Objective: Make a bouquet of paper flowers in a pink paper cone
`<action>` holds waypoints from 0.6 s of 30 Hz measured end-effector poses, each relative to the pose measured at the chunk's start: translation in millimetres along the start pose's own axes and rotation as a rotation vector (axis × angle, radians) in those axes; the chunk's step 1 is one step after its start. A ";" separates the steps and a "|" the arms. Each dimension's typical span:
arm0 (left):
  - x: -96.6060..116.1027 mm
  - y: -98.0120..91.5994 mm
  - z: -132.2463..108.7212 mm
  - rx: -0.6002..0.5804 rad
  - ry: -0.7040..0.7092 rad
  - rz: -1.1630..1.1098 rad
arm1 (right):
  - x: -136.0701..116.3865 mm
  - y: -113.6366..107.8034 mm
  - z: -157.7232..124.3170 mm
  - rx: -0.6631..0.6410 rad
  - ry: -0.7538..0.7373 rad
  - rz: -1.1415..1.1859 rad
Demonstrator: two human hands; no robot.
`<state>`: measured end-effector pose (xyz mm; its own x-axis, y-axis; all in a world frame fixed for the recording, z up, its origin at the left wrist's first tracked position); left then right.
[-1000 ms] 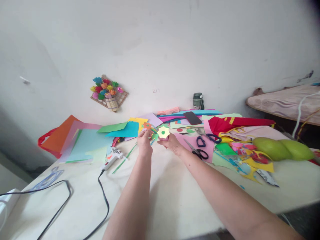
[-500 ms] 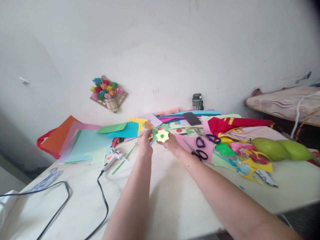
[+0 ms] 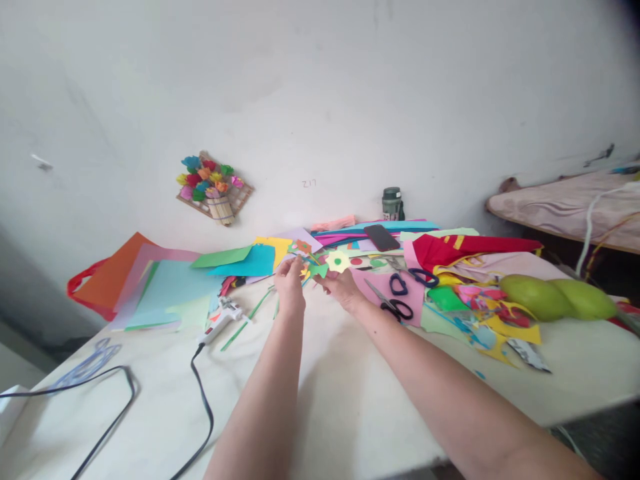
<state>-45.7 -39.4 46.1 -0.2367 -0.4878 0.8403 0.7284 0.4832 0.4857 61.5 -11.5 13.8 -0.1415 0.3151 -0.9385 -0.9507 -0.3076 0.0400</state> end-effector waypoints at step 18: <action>-7.1 -11.2 5.2 -0.322 -0.085 -0.187 | -12.5 -16.8 -4.9 -0.421 0.378 0.367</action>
<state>-55.5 -37.6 36.0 -0.4274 -0.4770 0.7679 0.8291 0.1317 0.5433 80.5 -14.6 23.2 -0.2558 -0.1886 -0.9482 -0.6599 -0.6826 0.3138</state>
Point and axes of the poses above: each hand's wrist, its own z-axis towards the middle knuckle, its own y-axis out of the palm, x = y × z, the point moved 1 cm from there along z, towards the middle knuckle, and after that the axes turned 6 degrees about -z, right-handed, at the moved point
